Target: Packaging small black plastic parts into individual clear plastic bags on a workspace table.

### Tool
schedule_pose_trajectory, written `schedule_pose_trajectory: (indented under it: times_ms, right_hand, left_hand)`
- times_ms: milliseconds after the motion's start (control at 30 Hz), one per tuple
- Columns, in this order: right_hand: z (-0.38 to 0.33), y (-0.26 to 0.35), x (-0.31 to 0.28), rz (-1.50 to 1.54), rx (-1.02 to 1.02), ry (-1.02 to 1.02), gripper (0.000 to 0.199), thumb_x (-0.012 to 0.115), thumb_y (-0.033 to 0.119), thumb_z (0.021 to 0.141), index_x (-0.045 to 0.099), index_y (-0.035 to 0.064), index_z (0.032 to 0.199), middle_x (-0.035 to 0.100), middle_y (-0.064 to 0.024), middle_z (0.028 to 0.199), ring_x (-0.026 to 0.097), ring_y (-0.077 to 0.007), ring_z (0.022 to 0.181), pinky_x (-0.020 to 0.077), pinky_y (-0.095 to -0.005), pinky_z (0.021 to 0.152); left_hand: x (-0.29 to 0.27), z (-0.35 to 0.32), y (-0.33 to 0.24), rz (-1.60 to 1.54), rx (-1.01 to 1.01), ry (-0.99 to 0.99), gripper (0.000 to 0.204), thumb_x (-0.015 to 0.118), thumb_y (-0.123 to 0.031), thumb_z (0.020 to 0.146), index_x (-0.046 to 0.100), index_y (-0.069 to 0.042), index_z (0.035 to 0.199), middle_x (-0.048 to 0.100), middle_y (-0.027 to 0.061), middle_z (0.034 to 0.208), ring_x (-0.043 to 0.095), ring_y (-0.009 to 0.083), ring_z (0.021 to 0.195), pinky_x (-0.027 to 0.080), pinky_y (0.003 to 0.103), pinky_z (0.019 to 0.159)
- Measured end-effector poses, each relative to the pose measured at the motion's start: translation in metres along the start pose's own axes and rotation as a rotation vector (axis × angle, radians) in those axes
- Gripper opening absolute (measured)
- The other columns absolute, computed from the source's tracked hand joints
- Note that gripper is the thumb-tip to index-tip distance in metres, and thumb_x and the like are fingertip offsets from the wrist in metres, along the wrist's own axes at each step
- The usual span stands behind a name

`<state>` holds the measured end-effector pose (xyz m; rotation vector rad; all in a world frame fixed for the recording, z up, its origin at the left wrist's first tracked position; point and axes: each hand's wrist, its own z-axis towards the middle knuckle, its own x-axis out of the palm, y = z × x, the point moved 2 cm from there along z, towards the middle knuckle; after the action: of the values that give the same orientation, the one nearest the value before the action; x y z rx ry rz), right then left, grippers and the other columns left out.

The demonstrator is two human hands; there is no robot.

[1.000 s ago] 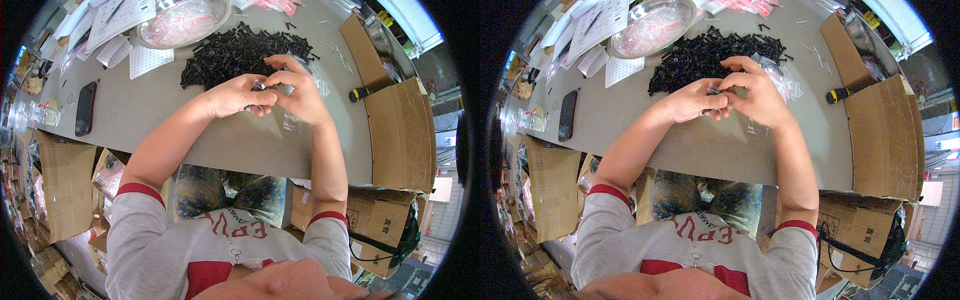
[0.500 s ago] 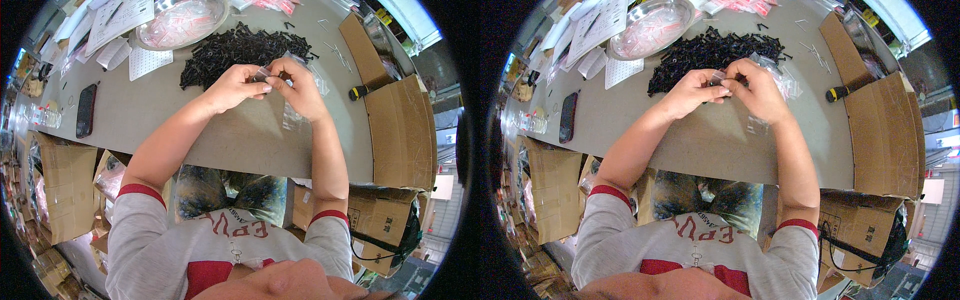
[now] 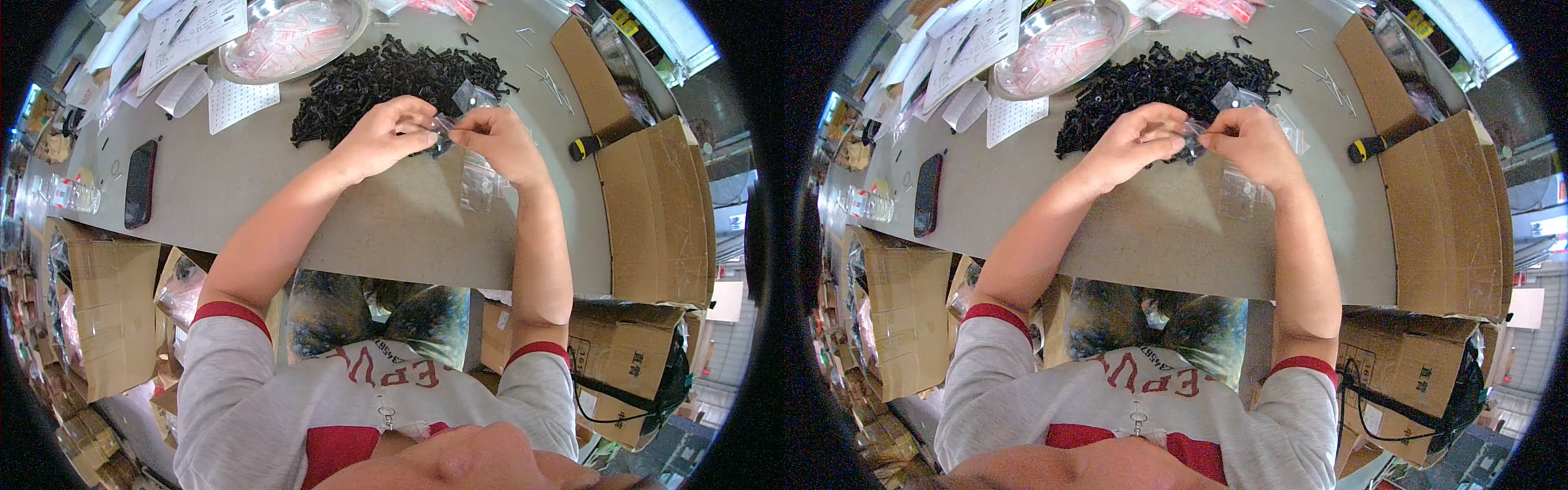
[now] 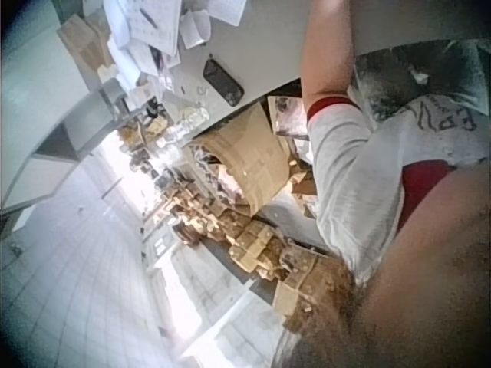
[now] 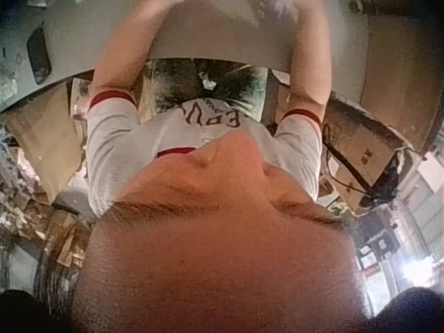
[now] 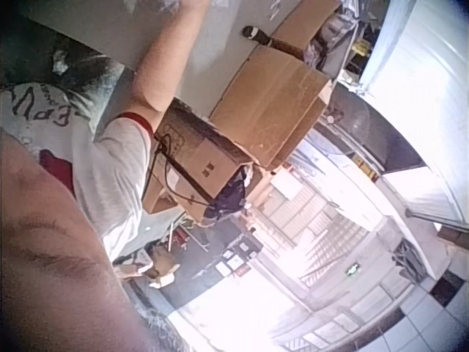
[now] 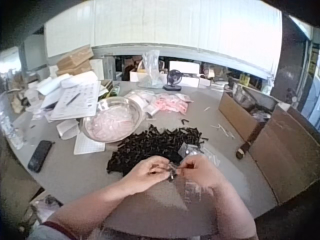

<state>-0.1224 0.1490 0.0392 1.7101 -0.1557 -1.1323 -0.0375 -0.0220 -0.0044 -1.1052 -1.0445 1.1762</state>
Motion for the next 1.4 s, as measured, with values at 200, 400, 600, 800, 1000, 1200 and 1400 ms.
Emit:
schedule_pose_trajectory:
  times_ms: [200, 400, 600, 800, 1000, 1200, 1400]
  right_hand:
    - [-0.001, -0.001, 0.001, 0.205, -0.069, 0.08, 0.016, 0.073, 0.015, 0.073, 0.068, -0.0007, 0.075, 0.06, -0.0039, 0.06, 0.052, -0.0099, 0.058, 0.0401, -0.0276, 0.053]
    - [0.006, -0.01, 0.002, -0.122, -0.057, 0.147, 0.018, 0.073, 0.015, 0.074, 0.067, -0.0018, 0.075, 0.062, -0.0038, 0.062, 0.052, -0.0086, 0.059, 0.0404, -0.0261, 0.053]
    - [0.01, -0.016, 0.001, -0.041, -0.069, 0.222, 0.017, 0.074, 0.017, 0.072, 0.068, 0.0011, 0.075, 0.06, -0.0052, 0.06, 0.051, -0.0098, 0.057, 0.0411, -0.0282, 0.054]
    - [0.007, -0.014, 0.002, 0.185, -0.112, 0.272, 0.017, 0.073, 0.015, 0.071, 0.066, 0.0, 0.073, 0.059, -0.0038, 0.059, 0.05, -0.0091, 0.058, 0.0405, -0.0283, 0.054]
    - [0.005, -0.005, 0.002, 0.314, -0.136, 0.184, 0.013, 0.073, 0.008, 0.073, 0.063, 0.0005, 0.069, 0.059, 0.0006, 0.066, 0.05, -0.0066, 0.062, 0.0403, -0.0239, 0.056]
    - [0.003, -0.004, 0.003, 0.359, -0.214, 0.148, 0.011, 0.07, 0.004, 0.077, 0.059, 0.0018, 0.078, 0.057, 0.0017, 0.073, 0.05, -0.0054, 0.066, 0.0403, -0.0223, 0.058]
    - [-0.001, 0.008, 0.008, 0.302, -0.235, 0.237, 0.009, 0.065, 0.008, 0.082, 0.059, 0.001, 0.082, 0.054, 0.0025, 0.071, 0.046, -0.0061, 0.067, 0.0392, -0.0236, 0.06]
  left_hand:
    - [-0.003, -0.001, -0.009, 0.05, -0.028, -0.111, 0.028, 0.061, -0.022, 0.09, 0.056, -0.001, 0.109, 0.062, 0.004, 0.098, 0.057, 0.0097, 0.089, 0.048, 0.025, 0.077]
    - [-0.004, 0.0, -0.004, -0.033, 0.031, -0.2, 0.027, 0.059, -0.026, 0.092, 0.059, -0.001, 0.105, 0.063, 0.004, 0.098, 0.057, 0.0103, 0.089, 0.046, 0.026, 0.08]
    - [-0.004, 0.0, -0.001, 0.11, 0.038, -0.161, 0.027, 0.058, -0.025, 0.093, 0.06, 0.0, 0.104, 0.063, 0.0037, 0.096, 0.057, 0.0101, 0.09, 0.046, 0.025, 0.081]
    - [0.0, -0.001, -0.003, 0.157, 0.009, -0.129, 0.028, 0.058, -0.023, 0.093, 0.06, 0.001, 0.105, 0.063, 0.0028, 0.095, 0.056, 0.0079, 0.087, 0.045, 0.023, 0.078]
    - [0.003, -0.003, -0.003, 0.167, -0.027, -0.097, 0.025, 0.057, -0.021, 0.093, 0.062, 0.001, 0.103, 0.061, 0.0, 0.086, 0.053, 0.0053, 0.078, 0.043, 0.021, 0.071]
    - [0.004, -0.004, -0.005, 0.157, 0.03, -0.159, 0.019, 0.06, -0.018, 0.091, 0.063, 0.001, 0.095, 0.058, -0.003, 0.075, 0.049, 0.0027, 0.068, 0.039, 0.02, 0.06]
    - [0.007, -0.007, -0.01, 0.228, 0.059, -0.153, 0.011, 0.059, -0.01, 0.09, 0.063, 0.0, 0.091, 0.056, -0.0048, 0.073, 0.047, 0.0013, 0.064, 0.037, 0.018, 0.057]
